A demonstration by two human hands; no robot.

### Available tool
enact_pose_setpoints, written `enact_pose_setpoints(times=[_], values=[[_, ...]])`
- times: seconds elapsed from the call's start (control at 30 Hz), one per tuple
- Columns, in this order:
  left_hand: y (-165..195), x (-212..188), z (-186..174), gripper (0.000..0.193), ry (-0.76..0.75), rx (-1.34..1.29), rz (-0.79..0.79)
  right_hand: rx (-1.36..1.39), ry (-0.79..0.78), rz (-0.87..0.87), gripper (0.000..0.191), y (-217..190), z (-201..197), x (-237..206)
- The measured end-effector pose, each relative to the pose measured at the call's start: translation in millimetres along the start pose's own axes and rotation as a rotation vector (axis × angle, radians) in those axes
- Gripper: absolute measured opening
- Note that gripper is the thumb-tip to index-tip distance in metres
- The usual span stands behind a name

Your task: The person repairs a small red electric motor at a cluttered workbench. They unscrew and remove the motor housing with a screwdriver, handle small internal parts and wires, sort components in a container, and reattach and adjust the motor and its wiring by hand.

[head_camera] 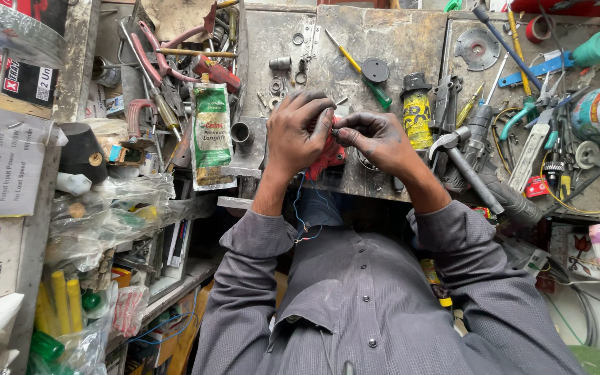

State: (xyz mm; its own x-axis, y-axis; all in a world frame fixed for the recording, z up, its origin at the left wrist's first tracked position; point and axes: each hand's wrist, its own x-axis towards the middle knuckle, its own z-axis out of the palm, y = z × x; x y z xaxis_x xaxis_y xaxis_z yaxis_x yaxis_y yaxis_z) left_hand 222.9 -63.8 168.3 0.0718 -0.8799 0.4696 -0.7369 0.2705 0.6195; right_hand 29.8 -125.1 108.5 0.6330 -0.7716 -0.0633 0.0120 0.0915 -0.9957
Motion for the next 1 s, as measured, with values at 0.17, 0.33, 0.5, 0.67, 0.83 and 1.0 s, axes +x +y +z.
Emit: enact_pose_setpoints(times=[0.17,0.33,0.5,0.67,0.83,1.0], values=[[0,0,-1,0.015,-0.014,0.005,-0.005,0.175,0.020,0.069,0.022,12,4,2],[-1,-1,-1,0.015,0.000,0.011,-0.010,0.586,0.067,0.248,0.019,32,15,-1],[-1,-1,-1,0.015,0.004,0.006,-0.015,0.683,0.057,0.241,0.017,42,17,1],[-3,1,-2,0.015,0.014,0.010,0.016,0.574,0.080,0.269,0.019,40,12,3],[-2,1,-1,0.015,-0.016,0.009,0.003,0.514,0.001,0.251,0.024,34,4,11],[-1,1,-2,0.015,-0.017,-0.002,0.002,0.489,-0.009,0.219,0.026,31,3,12]])
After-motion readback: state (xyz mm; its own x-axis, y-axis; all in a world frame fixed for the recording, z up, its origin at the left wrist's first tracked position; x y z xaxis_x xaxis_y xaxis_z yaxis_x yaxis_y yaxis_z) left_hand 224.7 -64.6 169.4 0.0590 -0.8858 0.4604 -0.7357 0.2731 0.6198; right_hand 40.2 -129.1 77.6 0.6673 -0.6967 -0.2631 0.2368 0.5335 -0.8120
